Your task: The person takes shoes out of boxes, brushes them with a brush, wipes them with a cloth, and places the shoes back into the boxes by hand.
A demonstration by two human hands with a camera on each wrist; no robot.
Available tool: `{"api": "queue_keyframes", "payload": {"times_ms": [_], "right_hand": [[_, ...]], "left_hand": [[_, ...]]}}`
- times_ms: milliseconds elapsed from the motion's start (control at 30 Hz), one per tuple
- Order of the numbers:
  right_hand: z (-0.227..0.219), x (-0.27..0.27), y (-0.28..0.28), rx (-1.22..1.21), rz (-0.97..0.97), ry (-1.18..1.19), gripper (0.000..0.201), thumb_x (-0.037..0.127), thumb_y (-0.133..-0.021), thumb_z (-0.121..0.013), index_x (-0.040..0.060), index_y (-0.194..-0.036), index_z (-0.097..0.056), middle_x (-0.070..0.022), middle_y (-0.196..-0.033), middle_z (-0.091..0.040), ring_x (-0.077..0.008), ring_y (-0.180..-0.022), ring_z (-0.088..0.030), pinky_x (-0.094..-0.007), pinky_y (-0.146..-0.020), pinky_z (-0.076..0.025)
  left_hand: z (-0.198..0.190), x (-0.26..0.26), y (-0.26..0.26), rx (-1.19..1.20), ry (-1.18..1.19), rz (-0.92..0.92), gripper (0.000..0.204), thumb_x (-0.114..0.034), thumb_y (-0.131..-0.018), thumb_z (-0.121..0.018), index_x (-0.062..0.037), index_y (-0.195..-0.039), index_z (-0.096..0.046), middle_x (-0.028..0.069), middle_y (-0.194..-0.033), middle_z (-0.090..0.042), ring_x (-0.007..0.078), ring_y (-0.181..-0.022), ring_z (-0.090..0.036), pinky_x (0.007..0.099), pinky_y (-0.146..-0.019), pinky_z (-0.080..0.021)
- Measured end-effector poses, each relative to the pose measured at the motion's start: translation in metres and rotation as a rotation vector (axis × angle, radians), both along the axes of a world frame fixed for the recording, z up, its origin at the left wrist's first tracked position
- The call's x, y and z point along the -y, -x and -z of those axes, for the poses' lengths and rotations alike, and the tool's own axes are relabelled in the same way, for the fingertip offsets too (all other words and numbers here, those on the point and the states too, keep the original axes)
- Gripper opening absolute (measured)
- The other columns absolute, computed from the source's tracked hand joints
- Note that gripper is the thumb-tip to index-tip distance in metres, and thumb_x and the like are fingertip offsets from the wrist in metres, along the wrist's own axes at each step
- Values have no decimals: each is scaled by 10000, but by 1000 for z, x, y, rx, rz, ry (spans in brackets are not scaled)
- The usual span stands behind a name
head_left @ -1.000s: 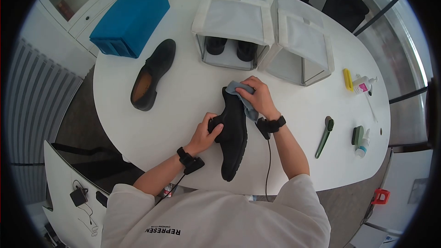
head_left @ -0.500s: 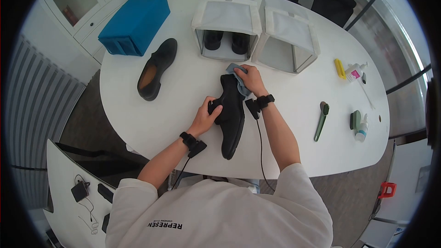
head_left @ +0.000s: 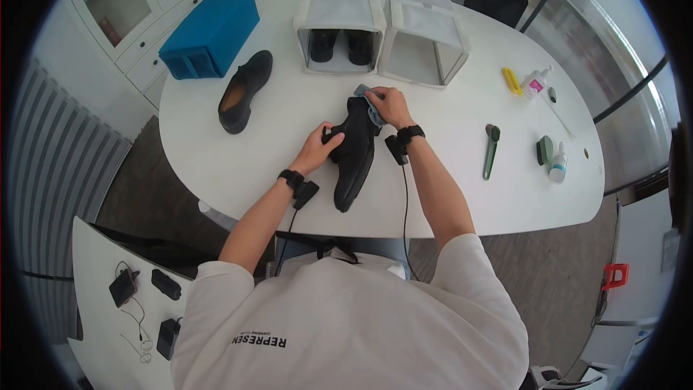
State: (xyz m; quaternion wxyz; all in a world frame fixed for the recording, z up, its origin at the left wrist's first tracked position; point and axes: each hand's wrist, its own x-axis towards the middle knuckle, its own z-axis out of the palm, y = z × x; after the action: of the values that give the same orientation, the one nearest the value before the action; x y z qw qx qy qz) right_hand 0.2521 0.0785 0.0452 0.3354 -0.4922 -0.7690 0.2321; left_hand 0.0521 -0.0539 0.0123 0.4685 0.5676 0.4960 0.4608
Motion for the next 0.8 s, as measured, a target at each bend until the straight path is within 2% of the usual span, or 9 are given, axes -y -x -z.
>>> {"api": "queue_keyframes", "payload": {"times_ms": [167,233,267,367,433,567,600,700,800], "right_hand": [[-11,32,-7,-40,-50,-80,277,294,-817,-667,48,-934,-718,-159,-907,-693,-334,-862,-653,-377,-768,-512],[-16,57,3,-10,-263,-129,238,264,-798,-698,52,-905,-716,-119,-935,-693,-282,-961,-627,-383,-896,-467],[-15,70,6,-9,-256,-126,238,264,-798,-698,52,-905,-716,-119,-935,-693,-282,-961,-627,-383,-896,-467],[-13,92,10,42,-391,-210,219,248,-794,-715,54,-897,-709,-104,-933,-684,-253,-1032,-595,-424,-1026,-367],[-14,92,5,-67,-403,-106,231,248,-800,-715,50,-919,-706,-102,-945,-675,-250,-1061,-586,-467,-1087,-279],[-21,86,-1,-104,-451,-99,228,230,-797,-720,29,-905,-712,-118,-980,-683,-259,-1066,-592,-425,-1005,-400],[-21,80,-1,-83,-443,-154,220,209,-794,-721,24,-912,-715,-128,-993,-687,-280,-1041,-603,-395,-924,-463],[-25,51,-5,23,-377,-292,209,192,-792,-720,33,-928,-718,-128,-995,-688,-295,-1022,-609,-383,-885,-483],[-25,20,-5,56,-270,-76,253,253,-812,-693,32,-933,-715,-151,-911,-693,-341,-899,-632,-388,-805,-495]], "left_hand": [[-3,0,3,-75,4,41,368,-364,-898,-623,-41,-1049,-530,27,-868,-567,96,-778,-517,252,-700,-439],[-4,0,4,-75,63,69,313,-322,-910,-599,-49,-1053,-539,15,-934,-559,87,-840,-505,249,-769,-428],[-4,1,5,-74,66,76,313,-322,-910,-599,-49,-1053,-539,15,-934,-559,87,-840,-505,249,-769,-428],[-2,-3,8,-177,107,105,293,-286,-900,-598,-50,-1064,-536,15,-932,-559,86,-827,-503,246,-760,-427],[3,-3,5,-114,-42,73,310,-260,-866,-616,-41,-1071,-538,24,-863,-560,87,-740,-502,254,-676,-436],[4,-3,2,-43,-32,41,318,-278,-871,-624,-36,-1060,-541,27,-862,-563,88,-745,-515,251,-681,-441],[4,-3,2,-56,-16,33,321,-287,-877,-625,-34,-1056,-542,30,-865,-567,88,-755,-522,249,-688,-443],[-3,-3,4,-41,55,53,331,-316,-891,-624,-32,-1043,-549,38,-874,-576,92,-782,-543,251,-710,-451],[-5,-2,5,0,87,66,328,-313,-892,-625,-33,-1045,-549,39,-877,-581,98,-780,-547,254,-707,-451]]}}
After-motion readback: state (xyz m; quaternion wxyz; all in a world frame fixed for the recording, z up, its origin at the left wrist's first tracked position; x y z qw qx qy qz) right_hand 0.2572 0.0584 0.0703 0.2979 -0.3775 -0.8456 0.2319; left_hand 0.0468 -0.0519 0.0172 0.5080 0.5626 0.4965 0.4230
